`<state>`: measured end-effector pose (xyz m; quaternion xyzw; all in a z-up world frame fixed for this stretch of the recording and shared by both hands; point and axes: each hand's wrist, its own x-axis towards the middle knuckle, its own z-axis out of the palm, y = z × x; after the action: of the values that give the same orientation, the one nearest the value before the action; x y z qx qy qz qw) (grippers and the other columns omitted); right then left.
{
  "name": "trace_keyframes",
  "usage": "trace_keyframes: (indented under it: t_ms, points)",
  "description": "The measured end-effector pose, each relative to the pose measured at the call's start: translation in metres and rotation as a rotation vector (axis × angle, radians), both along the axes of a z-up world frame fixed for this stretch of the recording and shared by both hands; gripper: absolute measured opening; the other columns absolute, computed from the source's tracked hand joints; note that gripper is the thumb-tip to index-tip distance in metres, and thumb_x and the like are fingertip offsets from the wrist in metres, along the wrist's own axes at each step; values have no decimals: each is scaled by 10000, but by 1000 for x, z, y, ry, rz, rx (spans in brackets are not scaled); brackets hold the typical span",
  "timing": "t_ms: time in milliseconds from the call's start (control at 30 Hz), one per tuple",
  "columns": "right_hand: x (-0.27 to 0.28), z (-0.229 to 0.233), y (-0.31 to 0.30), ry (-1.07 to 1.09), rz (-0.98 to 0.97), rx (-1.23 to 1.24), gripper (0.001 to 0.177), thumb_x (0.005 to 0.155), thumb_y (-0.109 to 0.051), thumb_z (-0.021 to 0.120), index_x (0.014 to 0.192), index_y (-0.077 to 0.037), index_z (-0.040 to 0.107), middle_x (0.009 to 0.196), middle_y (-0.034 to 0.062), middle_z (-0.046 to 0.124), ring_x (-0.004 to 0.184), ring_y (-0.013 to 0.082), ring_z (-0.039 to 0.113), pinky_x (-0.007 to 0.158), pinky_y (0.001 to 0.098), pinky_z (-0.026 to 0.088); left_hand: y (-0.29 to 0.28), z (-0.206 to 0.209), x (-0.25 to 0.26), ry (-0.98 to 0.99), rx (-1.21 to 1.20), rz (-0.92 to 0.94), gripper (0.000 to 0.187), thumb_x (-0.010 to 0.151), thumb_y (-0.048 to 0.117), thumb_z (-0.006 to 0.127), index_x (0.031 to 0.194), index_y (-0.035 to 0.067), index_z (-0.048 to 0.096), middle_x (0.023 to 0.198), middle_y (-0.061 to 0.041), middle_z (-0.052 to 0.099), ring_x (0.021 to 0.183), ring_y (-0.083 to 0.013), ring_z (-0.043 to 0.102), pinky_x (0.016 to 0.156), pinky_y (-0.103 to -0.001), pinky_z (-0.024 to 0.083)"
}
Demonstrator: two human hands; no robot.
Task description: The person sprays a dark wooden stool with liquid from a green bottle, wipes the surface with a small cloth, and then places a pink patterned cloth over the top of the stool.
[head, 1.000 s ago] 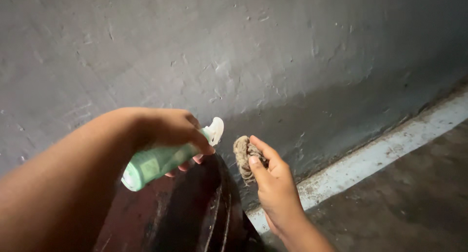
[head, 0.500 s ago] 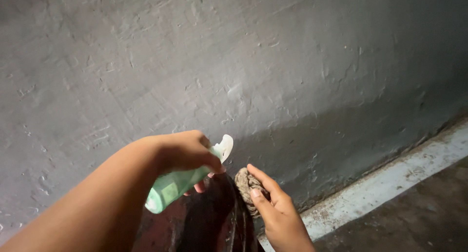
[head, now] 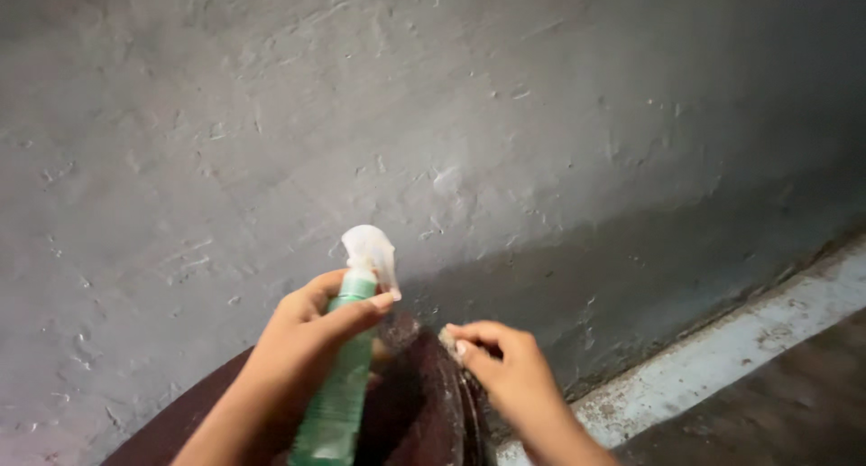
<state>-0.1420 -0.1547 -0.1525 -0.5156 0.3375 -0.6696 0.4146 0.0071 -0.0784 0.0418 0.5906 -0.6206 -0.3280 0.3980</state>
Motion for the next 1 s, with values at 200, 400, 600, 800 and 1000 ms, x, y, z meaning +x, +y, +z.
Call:
trace_keyframes:
  t_ms: [200, 400, 600, 800, 1000]
  points:
    - [13, 20, -97, 254, 253, -104, 286, 849, -25, 687, 1120, -37, 778, 1028, 64, 791, 923, 134, 702, 839, 291, 558, -7, -2, -3, -38, -36, -54, 541, 772, 344, 773, 1221, 60, 665, 861, -96, 734, 649, -178, 691, 561, -355, 565]
    - [22, 19, -118, 311, 324, -130, 289, 868, 54, 639, 1115, -41, 756, 1057, 73, 783, 960, 118, 705, 890, 286, 559, -11, -10, 19, 84, -49, 32, 545, 780, 327, 765, 1253, 78, 657, 863, -118, 728, 663, -205, 697, 573, -372, 571]
    - [-9, 24, -33, 154, 244, 3, 322, 806, 106, 572, 1039, 0, 767, 1110, 40, 777, 921, 141, 691, 788, 300, 532, -12, -13, 21, 84, -33, 72, 533, 785, 329, 765, 1241, 70, 671, 871, -124, 723, 685, -216, 701, 600, -383, 574]
    - [-38, 16, 60, 155, 188, -163, 200, 845, 30, 653, 974, 16, 805, 1178, 64, 722, 1003, 113, 706, 871, 280, 560, -7, -9, 9, 25, -38, 84, 528, 806, 360, 820, 1234, 91, 667, 898, -74, 704, 704, -223, 706, 602, -392, 565]
    - [-22, 32, 3, 173, 174, -114, 220, 813, 26, 674, 1009, 28, 774, 1022, 32, 792, 797, 128, 696, 710, 268, 580, -13, -11, 9, 45, -89, -6, 540, 773, 350, 774, 1235, 91, 671, 875, -89, 724, 653, -205, 698, 576, -368, 556]
